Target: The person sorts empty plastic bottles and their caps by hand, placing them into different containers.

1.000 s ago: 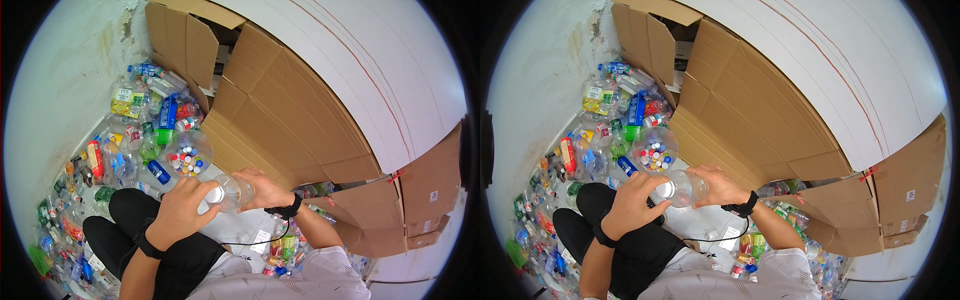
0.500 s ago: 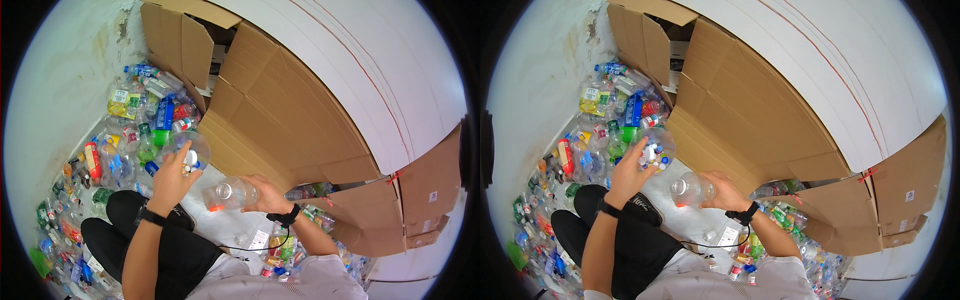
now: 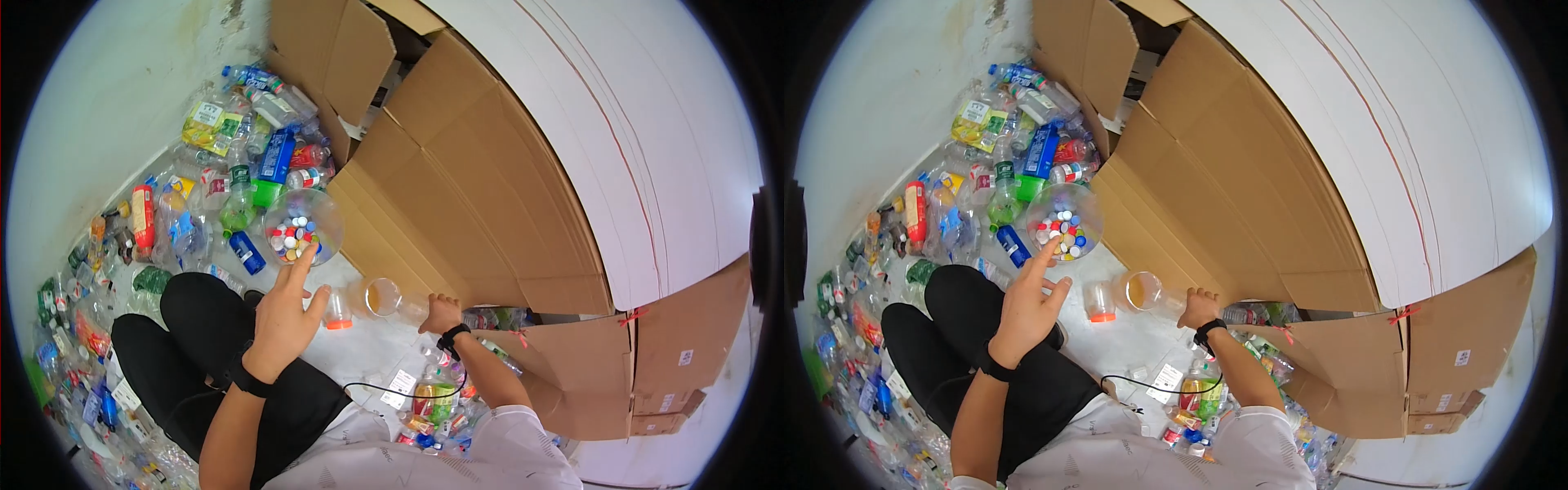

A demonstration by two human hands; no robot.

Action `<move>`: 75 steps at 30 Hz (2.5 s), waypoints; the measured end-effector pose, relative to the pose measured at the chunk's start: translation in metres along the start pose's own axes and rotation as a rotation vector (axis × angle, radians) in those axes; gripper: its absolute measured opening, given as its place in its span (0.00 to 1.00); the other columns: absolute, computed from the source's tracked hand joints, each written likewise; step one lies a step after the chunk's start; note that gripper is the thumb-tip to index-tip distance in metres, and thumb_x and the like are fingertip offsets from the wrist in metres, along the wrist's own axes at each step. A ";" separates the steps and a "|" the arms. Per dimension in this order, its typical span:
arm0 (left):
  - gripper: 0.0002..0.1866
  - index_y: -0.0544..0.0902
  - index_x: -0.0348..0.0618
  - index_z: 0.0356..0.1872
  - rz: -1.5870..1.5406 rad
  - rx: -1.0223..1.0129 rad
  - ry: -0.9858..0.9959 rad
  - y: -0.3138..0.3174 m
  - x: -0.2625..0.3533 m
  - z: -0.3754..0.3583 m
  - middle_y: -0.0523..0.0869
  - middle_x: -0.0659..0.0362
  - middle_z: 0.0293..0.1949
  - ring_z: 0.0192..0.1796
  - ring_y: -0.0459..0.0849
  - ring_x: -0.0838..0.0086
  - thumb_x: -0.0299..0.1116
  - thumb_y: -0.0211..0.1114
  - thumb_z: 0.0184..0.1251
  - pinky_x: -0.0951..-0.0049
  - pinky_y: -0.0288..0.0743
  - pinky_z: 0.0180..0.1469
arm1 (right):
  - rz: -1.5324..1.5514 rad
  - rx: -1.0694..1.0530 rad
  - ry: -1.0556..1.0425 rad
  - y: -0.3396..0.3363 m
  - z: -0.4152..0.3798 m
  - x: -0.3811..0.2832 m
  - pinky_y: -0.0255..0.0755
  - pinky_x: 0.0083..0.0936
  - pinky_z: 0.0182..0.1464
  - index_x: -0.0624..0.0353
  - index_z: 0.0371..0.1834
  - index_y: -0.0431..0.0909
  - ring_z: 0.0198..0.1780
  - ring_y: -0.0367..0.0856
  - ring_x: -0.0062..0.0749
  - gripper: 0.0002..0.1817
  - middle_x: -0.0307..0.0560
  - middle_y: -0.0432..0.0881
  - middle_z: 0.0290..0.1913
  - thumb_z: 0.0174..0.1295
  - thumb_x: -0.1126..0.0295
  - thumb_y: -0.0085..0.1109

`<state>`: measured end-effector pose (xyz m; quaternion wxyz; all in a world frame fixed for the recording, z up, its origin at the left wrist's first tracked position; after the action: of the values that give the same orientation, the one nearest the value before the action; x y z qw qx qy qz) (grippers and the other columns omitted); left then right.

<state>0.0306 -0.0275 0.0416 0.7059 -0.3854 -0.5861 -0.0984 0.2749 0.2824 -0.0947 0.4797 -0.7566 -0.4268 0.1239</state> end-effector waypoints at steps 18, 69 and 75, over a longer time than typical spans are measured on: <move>0.34 0.67 0.51 0.76 -0.101 0.065 -0.017 -0.025 0.008 -0.026 0.83 0.48 0.52 0.40 0.88 0.65 0.28 0.66 0.69 0.69 0.82 0.39 | -0.604 -0.038 -0.020 -0.003 0.064 -0.040 0.60 0.47 0.66 0.52 0.53 0.85 0.61 0.80 0.41 0.29 0.47 0.84 0.56 0.43 0.62 0.77; 0.34 0.67 0.41 0.75 -0.217 0.145 -0.044 -0.079 0.021 -0.046 0.83 0.48 0.54 0.42 0.88 0.70 0.25 0.67 0.67 0.73 0.82 0.44 | 0.599 0.241 -0.379 -0.129 0.053 -0.179 0.75 0.40 0.60 0.67 0.74 0.60 0.56 0.79 0.51 0.65 0.62 0.76 0.57 0.33 0.47 0.87; 0.33 0.68 0.41 0.74 -0.206 0.213 -0.045 -0.095 0.026 -0.061 0.83 0.49 0.54 0.43 0.88 0.70 0.25 0.67 0.67 0.73 0.83 0.44 | 0.634 0.683 -0.596 -0.273 0.074 -0.239 0.66 0.46 0.71 0.63 0.77 0.57 0.70 0.69 0.60 0.63 0.67 0.70 0.69 0.37 0.57 0.86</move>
<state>0.0279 -0.1243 0.1048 0.7158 -0.2481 -0.6452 -0.0989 -0.0578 0.1932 0.0413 0.4953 -0.5816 -0.2308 0.6027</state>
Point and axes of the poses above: each hand's wrist, its own z-axis towards the middle knuckle, its own y-axis out of the palm, x = y × z, the point moved 2 cm from there along z, towards the middle knuckle
